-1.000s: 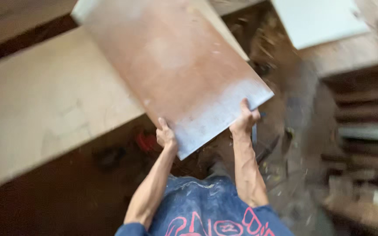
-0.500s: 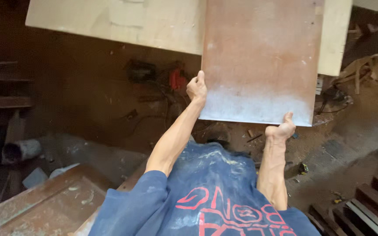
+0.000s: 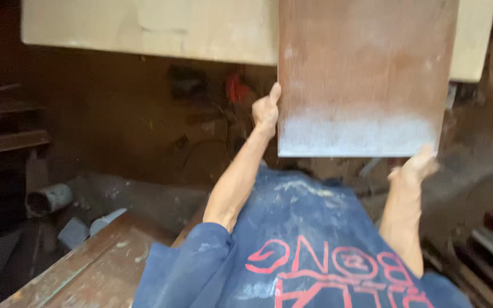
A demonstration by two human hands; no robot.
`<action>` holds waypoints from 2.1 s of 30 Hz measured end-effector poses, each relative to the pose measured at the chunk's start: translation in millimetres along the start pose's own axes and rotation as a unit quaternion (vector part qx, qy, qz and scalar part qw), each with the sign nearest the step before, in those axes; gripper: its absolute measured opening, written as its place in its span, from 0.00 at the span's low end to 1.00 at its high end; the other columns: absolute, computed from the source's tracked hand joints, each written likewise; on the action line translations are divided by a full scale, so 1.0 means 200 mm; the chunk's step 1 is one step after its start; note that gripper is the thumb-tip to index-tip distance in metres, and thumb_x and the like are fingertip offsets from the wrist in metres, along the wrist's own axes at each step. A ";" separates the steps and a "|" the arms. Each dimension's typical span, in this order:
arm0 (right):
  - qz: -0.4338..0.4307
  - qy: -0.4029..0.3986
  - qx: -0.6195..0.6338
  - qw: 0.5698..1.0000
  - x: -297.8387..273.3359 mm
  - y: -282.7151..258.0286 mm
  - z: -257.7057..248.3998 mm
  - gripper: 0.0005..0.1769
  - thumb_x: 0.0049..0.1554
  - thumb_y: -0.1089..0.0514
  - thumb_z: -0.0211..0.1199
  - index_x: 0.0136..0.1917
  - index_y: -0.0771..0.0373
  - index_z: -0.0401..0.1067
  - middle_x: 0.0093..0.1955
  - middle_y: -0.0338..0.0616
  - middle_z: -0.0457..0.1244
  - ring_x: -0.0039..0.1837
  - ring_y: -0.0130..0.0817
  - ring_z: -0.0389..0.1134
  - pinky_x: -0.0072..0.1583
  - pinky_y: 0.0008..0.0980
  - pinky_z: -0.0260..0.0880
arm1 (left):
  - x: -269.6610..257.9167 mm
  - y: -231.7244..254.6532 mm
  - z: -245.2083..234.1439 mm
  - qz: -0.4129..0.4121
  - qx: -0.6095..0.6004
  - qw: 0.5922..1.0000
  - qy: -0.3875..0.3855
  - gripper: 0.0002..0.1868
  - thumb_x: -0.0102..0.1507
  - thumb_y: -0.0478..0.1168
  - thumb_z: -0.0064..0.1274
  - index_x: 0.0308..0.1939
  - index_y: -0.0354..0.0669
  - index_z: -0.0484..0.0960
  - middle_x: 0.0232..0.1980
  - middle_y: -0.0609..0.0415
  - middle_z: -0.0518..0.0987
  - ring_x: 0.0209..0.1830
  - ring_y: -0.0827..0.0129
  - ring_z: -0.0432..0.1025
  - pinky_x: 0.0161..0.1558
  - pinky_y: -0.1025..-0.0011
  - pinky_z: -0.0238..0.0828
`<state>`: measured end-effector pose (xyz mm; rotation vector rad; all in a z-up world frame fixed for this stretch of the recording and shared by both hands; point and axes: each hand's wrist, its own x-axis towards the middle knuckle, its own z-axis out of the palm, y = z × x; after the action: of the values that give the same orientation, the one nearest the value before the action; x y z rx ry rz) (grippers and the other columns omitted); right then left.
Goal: The person positions a rectangular wooden board on a workbench, then uses an angle grinder with a sanding disc to smooth the board's surface and edges. The person repeatedly flips the board to sand both sides and edges, then places it aside.
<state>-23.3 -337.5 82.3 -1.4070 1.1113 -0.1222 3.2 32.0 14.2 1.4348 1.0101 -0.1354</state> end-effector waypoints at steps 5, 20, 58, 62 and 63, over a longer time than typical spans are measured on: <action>-0.379 0.090 -0.420 0.820 0.26 -0.19 0.01 0.19 0.66 0.49 0.54 0.55 0.67 0.74 0.58 0.57 0.62 0.63 0.46 0.62 0.60 0.51 0.64 | 0.03 -0.11 -0.07 0.035 -0.150 0.981 -0.117 0.25 0.66 0.52 0.55 0.51 0.30 0.85 0.50 0.49 0.86 0.52 0.69 0.77 0.58 0.70 0.70; -0.378 -0.047 -0.434 0.817 0.51 -0.25 0.15 0.46 0.78 0.32 0.43 0.31 0.65 0.75 0.28 0.53 0.64 0.34 0.42 0.67 0.51 0.47 0.67 | -0.20 0.18 0.03 0.081 -0.036 0.996 0.001 0.27 0.68 0.57 0.51 0.33 0.34 0.81 0.30 0.60 0.75 0.29 0.75 0.64 0.31 0.68 0.64; -0.186 -0.002 -0.421 0.888 0.64 -0.26 0.02 0.46 0.66 0.26 0.50 0.29 0.69 0.74 0.34 0.61 0.68 0.43 0.58 0.69 0.53 0.54 0.66 | -0.05 0.40 0.33 0.155 0.050 0.986 -0.037 0.26 0.67 0.56 0.53 0.41 0.32 0.86 0.27 0.59 0.78 0.28 0.77 0.66 0.33 0.70 0.66; -0.231 -0.004 -0.412 0.881 0.60 -0.35 0.03 0.40 0.66 0.29 0.54 0.36 0.69 0.75 0.37 0.61 0.66 0.45 0.55 0.68 0.55 0.50 0.66 | -0.05 0.41 0.31 0.158 0.053 0.985 -0.053 0.27 0.66 0.57 0.51 0.45 0.32 0.85 0.34 0.56 0.83 0.34 0.74 0.74 0.41 0.69 0.71; -0.210 -0.015 -0.425 0.880 0.58 -0.39 0.05 0.40 0.66 0.30 0.53 0.40 0.70 0.76 0.42 0.63 0.67 0.48 0.55 0.68 0.57 0.50 0.65 | -0.03 0.43 0.31 0.159 0.064 0.983 -0.058 0.27 0.66 0.57 0.50 0.45 0.32 0.85 0.35 0.54 0.84 0.34 0.72 0.75 0.42 0.68 0.71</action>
<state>85.4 -426.2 80.3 -2.4253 0.8320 0.0996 84.7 -5.7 70.6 1.6676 0.6765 -0.0501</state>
